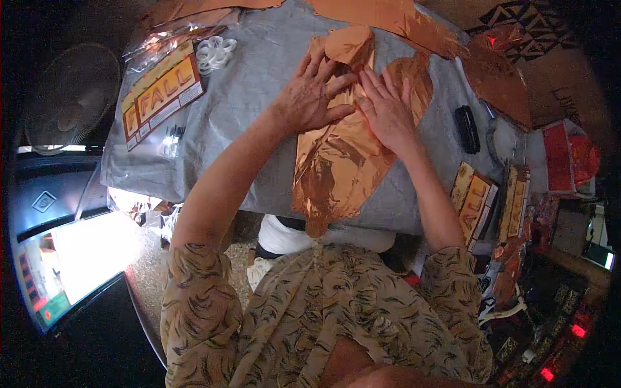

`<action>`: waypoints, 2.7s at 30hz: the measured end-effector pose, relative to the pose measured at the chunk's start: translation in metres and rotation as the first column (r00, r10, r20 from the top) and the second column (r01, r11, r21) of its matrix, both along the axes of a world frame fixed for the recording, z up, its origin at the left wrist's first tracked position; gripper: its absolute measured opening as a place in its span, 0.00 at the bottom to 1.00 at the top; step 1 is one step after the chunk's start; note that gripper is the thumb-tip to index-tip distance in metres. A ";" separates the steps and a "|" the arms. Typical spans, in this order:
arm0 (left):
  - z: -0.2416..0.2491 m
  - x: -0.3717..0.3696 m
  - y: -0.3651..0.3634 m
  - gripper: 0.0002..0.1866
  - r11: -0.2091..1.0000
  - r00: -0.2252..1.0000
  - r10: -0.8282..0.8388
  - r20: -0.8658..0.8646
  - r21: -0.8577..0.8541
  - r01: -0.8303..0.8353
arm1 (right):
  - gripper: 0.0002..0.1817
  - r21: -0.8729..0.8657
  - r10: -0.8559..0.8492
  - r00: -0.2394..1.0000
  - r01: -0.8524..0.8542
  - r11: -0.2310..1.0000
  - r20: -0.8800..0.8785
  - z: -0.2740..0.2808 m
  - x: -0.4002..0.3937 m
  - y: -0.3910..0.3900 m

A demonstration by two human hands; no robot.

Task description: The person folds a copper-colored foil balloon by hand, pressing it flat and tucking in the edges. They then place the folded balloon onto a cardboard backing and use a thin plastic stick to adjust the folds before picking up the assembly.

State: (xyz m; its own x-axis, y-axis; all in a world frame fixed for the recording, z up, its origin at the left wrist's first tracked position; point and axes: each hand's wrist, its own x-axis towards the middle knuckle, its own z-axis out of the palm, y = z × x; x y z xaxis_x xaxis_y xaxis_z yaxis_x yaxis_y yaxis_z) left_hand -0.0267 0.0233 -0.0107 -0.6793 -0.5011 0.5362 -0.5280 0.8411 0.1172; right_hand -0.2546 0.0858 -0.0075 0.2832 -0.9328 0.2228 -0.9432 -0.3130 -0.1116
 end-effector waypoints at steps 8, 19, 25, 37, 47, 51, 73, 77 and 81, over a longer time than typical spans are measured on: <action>0.008 0.001 0.000 0.33 0.992 1.000 0.011 0.015 0.123 -0.012 | 0.32 0.022 -0.023 0.999 0.023 0.999 -0.024 0.003 0.004 0.003; 0.020 -0.002 -0.010 0.41 0.995 0.998 -0.043 -0.038 0.090 0.046 | 0.31 -0.020 -0.020 1.000 0.020 1.000 0.003 0.005 0.008 0.001; 0.007 -0.023 0.013 0.39 0.987 0.998 -0.054 0.039 0.156 0.047 | 0.30 -0.041 -0.021 1.000 0.022 0.999 0.023 0.000 0.008 0.000; -0.017 -0.029 0.008 0.34 0.985 0.998 -0.007 -0.059 0.172 0.017 | 0.29 0.017 -0.012 0.999 0.012 1.000 -0.032 0.006 0.004 0.001; -0.025 -0.027 0.006 0.28 0.979 0.983 -0.045 -0.180 0.188 0.079 | 0.25 -0.110 0.131 0.983 -0.117 0.987 0.129 0.006 -0.046 -0.053; -0.030 -0.027 0.005 0.28 0.979 0.976 -0.054 -0.211 0.183 0.094 | 0.25 -0.083 0.138 0.989 -0.134 0.988 0.047 0.006 -0.050 -0.073; -0.021 -0.027 0.010 0.27 0.986 0.998 0.032 -0.061 0.167 -0.021 | 0.45 0.030 0.184 0.982 -0.185 0.982 0.033 0.007 -0.054 -0.076; -0.015 -0.027 0.012 0.26 0.986 0.998 0.037 -0.044 0.163 -0.030 | 0.43 0.054 0.160 0.978 -0.154 0.987 -0.134 0.010 -0.058 -0.091; -0.019 -0.029 0.011 0.27 0.985 0.998 0.050 -0.034 0.170 -0.043 | 0.39 -0.051 0.157 0.980 -0.164 0.985 -0.121 0.001 -0.059 -0.115</action>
State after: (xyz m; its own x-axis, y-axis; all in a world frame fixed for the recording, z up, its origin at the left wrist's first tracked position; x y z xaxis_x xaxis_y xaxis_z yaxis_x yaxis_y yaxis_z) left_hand -0.0555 0.0339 -0.0301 -0.6335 -0.6172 0.4666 -0.5585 0.7821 0.2763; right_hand -0.3136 -0.0291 -0.0068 0.4556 -0.8589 0.2339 -0.8854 -0.4644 0.0190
